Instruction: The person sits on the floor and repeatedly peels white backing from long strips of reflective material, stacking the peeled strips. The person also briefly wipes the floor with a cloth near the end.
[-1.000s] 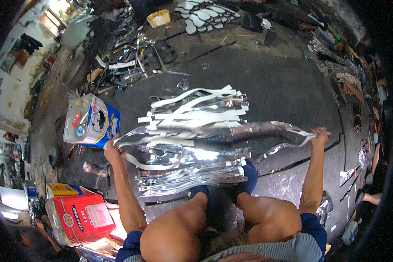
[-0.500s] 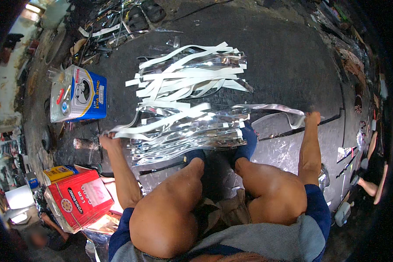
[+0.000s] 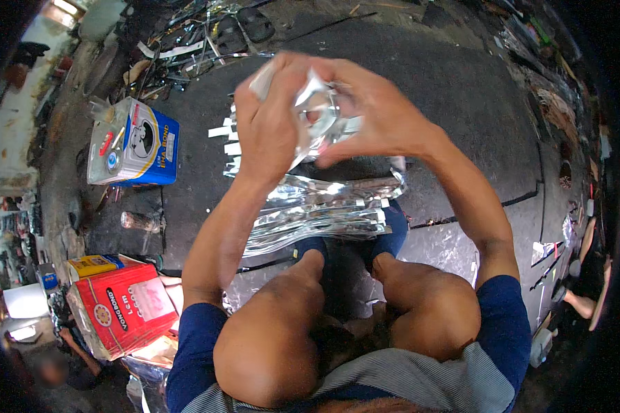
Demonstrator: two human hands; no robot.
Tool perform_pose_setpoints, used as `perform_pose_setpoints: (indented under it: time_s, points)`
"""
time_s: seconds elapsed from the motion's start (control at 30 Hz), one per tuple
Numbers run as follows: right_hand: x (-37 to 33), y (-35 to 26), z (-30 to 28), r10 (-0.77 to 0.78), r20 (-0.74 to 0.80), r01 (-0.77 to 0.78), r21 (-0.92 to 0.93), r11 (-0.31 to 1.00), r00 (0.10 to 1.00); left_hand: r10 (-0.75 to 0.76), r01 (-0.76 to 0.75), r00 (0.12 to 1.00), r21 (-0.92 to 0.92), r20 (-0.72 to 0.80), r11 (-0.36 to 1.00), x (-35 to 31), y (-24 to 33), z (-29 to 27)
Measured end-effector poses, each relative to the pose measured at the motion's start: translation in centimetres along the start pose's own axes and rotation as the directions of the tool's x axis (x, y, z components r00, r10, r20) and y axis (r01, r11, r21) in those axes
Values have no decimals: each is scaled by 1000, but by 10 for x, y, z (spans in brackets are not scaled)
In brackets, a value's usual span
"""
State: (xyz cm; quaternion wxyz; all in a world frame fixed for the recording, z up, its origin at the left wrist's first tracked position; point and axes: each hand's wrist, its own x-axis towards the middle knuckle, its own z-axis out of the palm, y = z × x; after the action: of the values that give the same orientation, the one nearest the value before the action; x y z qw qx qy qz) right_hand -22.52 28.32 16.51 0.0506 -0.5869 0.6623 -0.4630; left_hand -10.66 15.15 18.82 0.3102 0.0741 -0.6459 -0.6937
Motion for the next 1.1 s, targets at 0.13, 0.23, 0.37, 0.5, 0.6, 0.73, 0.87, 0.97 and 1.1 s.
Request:
perform_pose_setpoints:
  time_s: [0.13,0.23,0.37,0.5,0.6,0.73,0.87,0.97,1.1]
  points:
    - [73,1,40,-225,-148,206,-135,969,963,597,-549,795,543,105,636,29,45,8]
    - [113,-14,44,-182,-468,216,19,976,865,855,-682,514,637,68,359,30,46,-2]
    - [149,-46,6,395,-214,91,947,307,893,931,-725,362,618,-35,305,2,21,-10]
    - [128,4,-11,594,-246,215,969,124,766,718,-597,691,629,88,498,-44,-61,4]
    - [50,100,29,792,-163,-32,974,224,588,335,-412,911,549,240,727,-80,-142,-2]
    - [-167,212,83,827,-460,-925,26,378,325,-85,-320,896,767,436,556,-123,-253,-23]
    - [-249,159,131,632,-22,-564,-475,675,775,-291,-301,856,870,427,390,-169,-283,-87]
    - [-266,137,122,528,26,-425,-559,711,849,-435,-187,832,912,345,366,-165,-276,-77]
    - [-261,119,99,612,143,-467,-521,714,778,-344,-204,878,910,333,361,-164,-279,-72]
